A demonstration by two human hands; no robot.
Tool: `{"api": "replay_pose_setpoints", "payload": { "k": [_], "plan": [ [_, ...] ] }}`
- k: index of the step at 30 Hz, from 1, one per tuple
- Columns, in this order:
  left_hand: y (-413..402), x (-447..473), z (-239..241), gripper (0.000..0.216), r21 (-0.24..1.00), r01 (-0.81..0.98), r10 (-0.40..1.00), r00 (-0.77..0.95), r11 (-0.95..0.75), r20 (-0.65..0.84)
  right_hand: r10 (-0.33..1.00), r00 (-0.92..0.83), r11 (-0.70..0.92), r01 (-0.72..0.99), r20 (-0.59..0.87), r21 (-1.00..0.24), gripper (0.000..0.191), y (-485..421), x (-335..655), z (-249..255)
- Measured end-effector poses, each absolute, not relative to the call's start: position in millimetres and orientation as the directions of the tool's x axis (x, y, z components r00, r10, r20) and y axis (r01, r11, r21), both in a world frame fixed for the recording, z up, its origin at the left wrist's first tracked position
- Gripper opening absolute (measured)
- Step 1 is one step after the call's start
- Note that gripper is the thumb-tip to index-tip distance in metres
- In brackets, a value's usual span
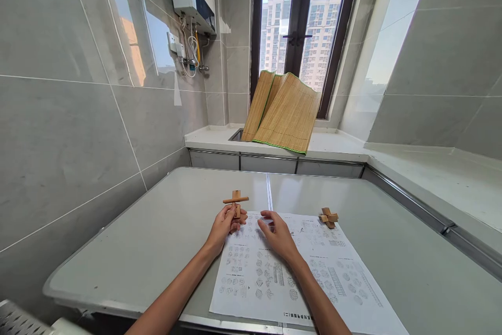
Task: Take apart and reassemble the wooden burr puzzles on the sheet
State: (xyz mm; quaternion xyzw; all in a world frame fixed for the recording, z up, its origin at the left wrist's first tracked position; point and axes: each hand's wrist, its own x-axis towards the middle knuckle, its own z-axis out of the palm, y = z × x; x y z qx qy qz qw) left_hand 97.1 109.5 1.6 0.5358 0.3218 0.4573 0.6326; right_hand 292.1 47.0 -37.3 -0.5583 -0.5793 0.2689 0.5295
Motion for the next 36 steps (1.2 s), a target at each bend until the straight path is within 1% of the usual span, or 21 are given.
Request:
{"api": "replay_pose_setpoints", "payload": {
  "k": [3, 6, 8, 12, 13, 16, 18, 20, 21, 22, 24, 25, 26, 28, 30, 31, 36],
  "plan": [
    [109, 94, 3, 0.045, 0.956, -0.287, 0.946, 0.321, 0.057, 0.04, 0.92, 0.088, 0.282, 0.528, 0.382, -0.801, 0.043, 52, 279, -39],
    [110, 92, 4, 0.042, 0.94, -0.335, 0.956, 0.29, 0.063, 0.039, 0.922, 0.028, 0.286, 0.622, 0.385, -0.729, 0.055, 59, 261, -38],
    [112, 91, 4, 0.043, 0.937, -0.346, 0.962, 0.271, 0.055, 0.043, 0.927, 0.034, 0.259, 0.661, 0.373, -0.704, 0.058, 66, 247, -37],
    [116, 88, 3, 0.042, 0.933, -0.358, 0.978, 0.201, 0.026, 0.05, 0.917, 0.109, 0.189, 0.729, 0.384, -0.658, 0.065, 75, 218, -35],
    [118, 88, 3, 0.042, 0.934, -0.355, 0.981, 0.189, 0.022, 0.049, 0.912, 0.126, 0.171, 0.748, 0.389, -0.642, 0.063, 76, 212, -35],
    [120, 86, 2, 0.041, 0.94, -0.34, 0.982, 0.182, 0.014, 0.052, 0.901, 0.16, 0.139, 0.774, 0.403, -0.618, 0.048, 77, 201, -35],
    [120, 85, 1, 0.041, 0.944, -0.331, 0.982, 0.181, 0.003, 0.061, 0.892, 0.202, 0.13, 0.743, 0.405, -0.656, 0.043, 76, 202, -34],
    [119, 85, 1, 0.041, 0.947, -0.322, 0.98, 0.183, -0.012, 0.075, 0.879, 0.281, 0.123, 0.65, 0.386, -0.75, 0.049, 75, 212, -32],
    [119, 85, 1, 0.042, 0.948, -0.317, 0.979, 0.186, -0.018, 0.081, 0.874, 0.327, 0.122, 0.569, 0.36, -0.814, 0.054, 75, 220, -31],
    [118, 86, 1, 0.042, 0.95, -0.313, 0.978, 0.192, -0.021, 0.084, 0.877, 0.361, 0.129, 0.46, 0.318, -0.879, 0.059, 74, 229, -29],
    [117, 86, 1, 0.042, 0.953, -0.303, 0.973, 0.217, -0.01, 0.079, 0.915, 0.359, 0.136, 0.154, 0.183, -0.979, 0.064, 70, 248, -25],
    [117, 86, 1, 0.042, 0.954, -0.299, 0.969, 0.236, 0.0, 0.073, 0.933, 0.34, 0.127, -0.014, 0.115, -0.992, 0.064, 67, 258, -22],
    [116, 87, 1, 0.042, 0.956, -0.294, 0.963, 0.26, 0.012, 0.068, 0.948, 0.308, 0.133, -0.155, 0.08, -0.979, 0.063, 64, 266, -20],
    [115, 88, 0, 0.043, 0.959, -0.283, 0.948, 0.314, 0.032, 0.061, 0.966, 0.251, 0.15, -0.377, 0.054, -0.914, 0.062, 56, 278, -16],
    [114, 88, 0, 0.043, 0.961, -0.271, 0.932, 0.359, 0.051, 0.051, 0.979, 0.197, 0.147, -0.49, 0.055, -0.859, 0.061, 50, 284, -15],
    [113, 89, 1, 0.043, 0.962, -0.265, 0.926, 0.375, 0.06, 0.046, 0.984, 0.166, 0.137, -0.519, 0.058, -0.844, 0.061, 48, 286, -14],
    [108, 90, 6, 0.042, 0.965, -0.245, 0.91, 0.414, 0.09, 0.02, 0.996, 0.03, 0.091, -0.547, 0.089, -0.832, 0.062, 44, 286, -15]
  ]
}}
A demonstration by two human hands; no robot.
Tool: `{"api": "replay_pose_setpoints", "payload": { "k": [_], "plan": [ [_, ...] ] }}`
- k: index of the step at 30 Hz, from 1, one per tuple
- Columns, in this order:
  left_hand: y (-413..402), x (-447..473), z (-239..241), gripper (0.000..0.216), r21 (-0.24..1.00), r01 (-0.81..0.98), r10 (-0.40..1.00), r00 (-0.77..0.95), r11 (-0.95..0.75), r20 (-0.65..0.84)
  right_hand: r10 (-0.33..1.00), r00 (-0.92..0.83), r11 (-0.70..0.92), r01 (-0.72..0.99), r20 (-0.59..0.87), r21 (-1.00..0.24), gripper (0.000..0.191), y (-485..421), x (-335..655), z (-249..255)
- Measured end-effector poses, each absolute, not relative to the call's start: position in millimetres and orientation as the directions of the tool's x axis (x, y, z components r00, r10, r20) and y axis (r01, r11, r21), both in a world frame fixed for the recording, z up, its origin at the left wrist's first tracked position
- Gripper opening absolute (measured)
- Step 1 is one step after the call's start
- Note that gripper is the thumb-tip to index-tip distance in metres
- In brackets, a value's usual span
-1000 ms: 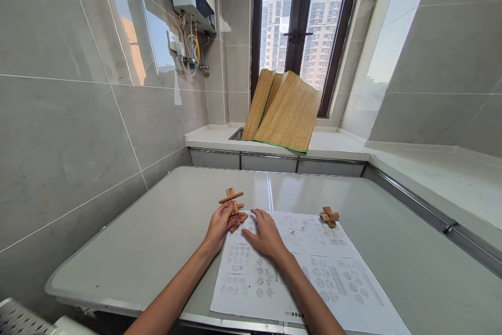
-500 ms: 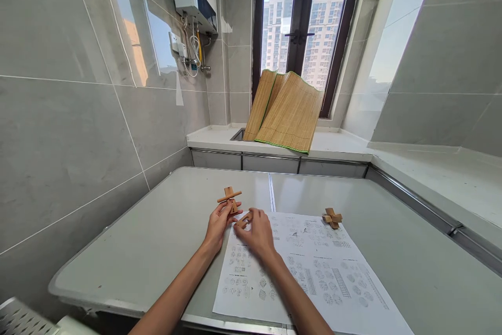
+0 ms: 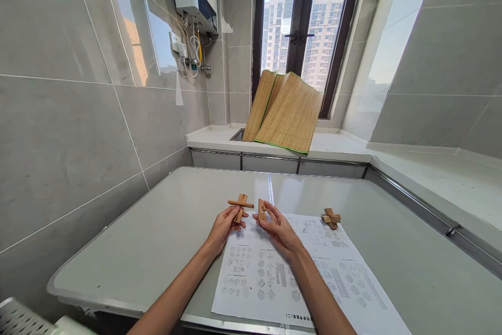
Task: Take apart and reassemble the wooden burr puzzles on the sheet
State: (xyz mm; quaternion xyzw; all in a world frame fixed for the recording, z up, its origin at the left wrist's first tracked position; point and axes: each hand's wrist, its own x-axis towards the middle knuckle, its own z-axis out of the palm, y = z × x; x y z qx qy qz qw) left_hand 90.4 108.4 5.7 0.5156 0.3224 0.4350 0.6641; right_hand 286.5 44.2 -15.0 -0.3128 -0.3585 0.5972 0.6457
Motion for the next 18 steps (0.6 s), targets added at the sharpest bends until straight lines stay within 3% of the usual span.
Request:
{"api": "replay_pose_setpoints", "payload": {
  "k": [6, 11, 15, 18],
  "plan": [
    [109.6, 89.9, 5.7, 0.038, 0.957, -0.26, 0.903, 0.429, 0.126, -0.002, 0.994, -0.038, 0.065, -0.561, 0.104, -0.826, 0.051, 43.8, 288.3, -15.3],
    [111.3, 88.4, 4.0, 0.039, 0.95, -0.267, 0.885, 0.465, 0.159, -0.018, 0.994, -0.007, 0.085, -0.57, 0.109, -0.818, 0.056, 42.0, 290.5, -13.1],
    [109.7, 88.1, 4.8, 0.041, 0.958, -0.236, 0.859, 0.512, 0.163, -0.02, 0.997, 0.01, 0.074, -0.549, 0.082, -0.832, 0.042, 41.9, 290.7, -14.8],
    [107.8, 88.9, 6.2, 0.041, 0.96, -0.223, 0.838, 0.545, 0.171, -0.023, 0.997, 0.025, 0.076, -0.539, 0.075, -0.839, 0.048, 42.2, 290.2, -18.1]
  ]
}}
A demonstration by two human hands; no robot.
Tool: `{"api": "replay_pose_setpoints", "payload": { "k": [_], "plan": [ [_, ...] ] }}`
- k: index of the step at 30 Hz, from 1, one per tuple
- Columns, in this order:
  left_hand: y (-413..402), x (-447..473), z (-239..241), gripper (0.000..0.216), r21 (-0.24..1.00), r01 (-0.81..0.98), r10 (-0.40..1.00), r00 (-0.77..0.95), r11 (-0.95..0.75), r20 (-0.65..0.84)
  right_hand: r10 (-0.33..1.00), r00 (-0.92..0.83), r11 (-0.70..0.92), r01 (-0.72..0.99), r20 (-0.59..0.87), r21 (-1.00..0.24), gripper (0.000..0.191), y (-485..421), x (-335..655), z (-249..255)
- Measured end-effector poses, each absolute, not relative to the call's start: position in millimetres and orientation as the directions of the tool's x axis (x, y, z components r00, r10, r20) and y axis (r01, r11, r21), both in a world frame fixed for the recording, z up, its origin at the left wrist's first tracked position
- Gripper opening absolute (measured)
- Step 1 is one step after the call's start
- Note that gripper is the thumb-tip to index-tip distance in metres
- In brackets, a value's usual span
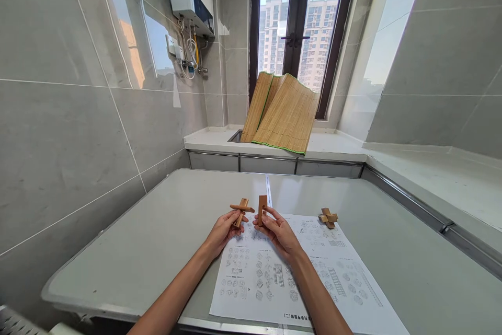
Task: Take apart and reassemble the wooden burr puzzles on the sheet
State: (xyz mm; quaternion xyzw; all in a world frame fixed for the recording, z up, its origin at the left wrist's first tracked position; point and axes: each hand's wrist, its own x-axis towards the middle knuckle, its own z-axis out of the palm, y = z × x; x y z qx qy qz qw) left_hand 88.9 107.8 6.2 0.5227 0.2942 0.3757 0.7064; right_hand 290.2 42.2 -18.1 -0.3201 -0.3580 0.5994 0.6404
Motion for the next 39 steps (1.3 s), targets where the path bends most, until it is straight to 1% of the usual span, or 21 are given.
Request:
{"api": "replay_pose_setpoints", "payload": {
  "k": [3, 5, 12, 18, 26, 35, 39],
  "plan": [
    [107, 90, 6, 0.04, 0.959, -0.224, 0.815, 0.58, 0.175, -0.013, 0.995, 0.028, 0.095, -0.501, 0.093, -0.86, 0.057, 43, 290, -20],
    [107, 90, 5, 0.04, 0.958, -0.222, 0.8, 0.6, 0.181, -0.012, 0.993, 0.03, 0.112, -0.475, 0.111, -0.873, 0.059, 43, 289, -20],
    [110, 90, -1, 0.041, 0.959, -0.2, 0.792, 0.609, 0.202, -0.04, 0.986, 0.023, 0.161, -0.394, 0.165, -0.905, 0.055, 41, 286, -15],
    [109, 91, 1, 0.037, 0.956, -0.204, 0.787, 0.616, 0.21, -0.041, 0.981, 0.036, 0.192, -0.327, 0.19, -0.925, 0.05, 40, 284, -13],
    [107, 91, 3, 0.039, 0.96, -0.189, 0.769, 0.639, 0.204, -0.038, 0.967, 0.055, 0.253, -0.19, 0.247, -0.949, 0.046, 39, 284, -10],
    [104, 92, 7, 0.036, 0.946, -0.197, 0.725, 0.686, 0.256, -0.053, 0.977, 0.001, 0.21, -0.231, 0.215, -0.95, 0.046, 37, 283, -7],
    [101, 92, 8, 0.033, 0.955, -0.159, 0.679, 0.732, 0.251, -0.057, 0.975, -0.018, 0.211, -0.243, 0.222, -0.947, 0.045, 40, 282, -12]
  ]
}}
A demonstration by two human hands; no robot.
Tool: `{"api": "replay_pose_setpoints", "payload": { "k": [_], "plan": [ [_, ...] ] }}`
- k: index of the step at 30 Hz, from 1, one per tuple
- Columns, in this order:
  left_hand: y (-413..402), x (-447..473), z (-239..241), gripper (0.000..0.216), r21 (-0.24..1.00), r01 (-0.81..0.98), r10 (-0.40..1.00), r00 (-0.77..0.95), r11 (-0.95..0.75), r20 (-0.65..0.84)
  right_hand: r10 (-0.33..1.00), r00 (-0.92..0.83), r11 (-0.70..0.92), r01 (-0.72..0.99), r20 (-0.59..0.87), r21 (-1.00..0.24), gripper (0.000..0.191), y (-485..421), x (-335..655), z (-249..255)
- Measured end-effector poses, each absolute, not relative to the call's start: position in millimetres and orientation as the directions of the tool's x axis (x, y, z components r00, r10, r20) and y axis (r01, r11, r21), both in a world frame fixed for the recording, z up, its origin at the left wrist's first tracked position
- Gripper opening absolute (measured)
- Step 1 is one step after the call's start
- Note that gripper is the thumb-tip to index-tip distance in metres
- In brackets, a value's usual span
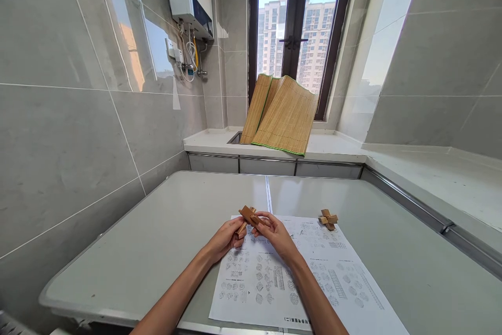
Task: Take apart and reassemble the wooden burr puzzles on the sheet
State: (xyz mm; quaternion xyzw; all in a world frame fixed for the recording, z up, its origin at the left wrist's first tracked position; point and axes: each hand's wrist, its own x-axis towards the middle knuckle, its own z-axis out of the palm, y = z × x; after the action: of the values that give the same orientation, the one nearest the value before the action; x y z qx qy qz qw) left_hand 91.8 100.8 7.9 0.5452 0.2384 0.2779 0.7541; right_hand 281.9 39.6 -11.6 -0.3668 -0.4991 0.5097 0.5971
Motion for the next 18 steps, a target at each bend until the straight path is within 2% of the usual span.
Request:
{"api": "replay_pose_setpoints", "payload": {
  "k": [8, 13, 18],
  "plan": [
    [96.9, 89.9, 14.3, 0.036, 0.963, -0.088, 0.618, 0.781, 0.254, -0.092, 0.973, 0.024, 0.229, -0.259, 0.231, -0.938, 0.034, 38.5, 281.8, -11.0],
    [95.3, 90.2, 14.3, 0.038, 0.966, -0.081, 0.61, 0.787, 0.244, -0.089, 0.975, -0.002, 0.215, -0.266, 0.224, -0.94, 0.035, 37.5, 283.2, -11.1],
    [95.2, 92.8, 8.5, 0.037, 0.971, -0.087, 0.654, 0.752, 0.222, -0.082, 0.972, 0.075, 0.236, -0.2, 0.225, -0.951, 0.041, 37.0, 280.9, -11.8]
  ]
}}
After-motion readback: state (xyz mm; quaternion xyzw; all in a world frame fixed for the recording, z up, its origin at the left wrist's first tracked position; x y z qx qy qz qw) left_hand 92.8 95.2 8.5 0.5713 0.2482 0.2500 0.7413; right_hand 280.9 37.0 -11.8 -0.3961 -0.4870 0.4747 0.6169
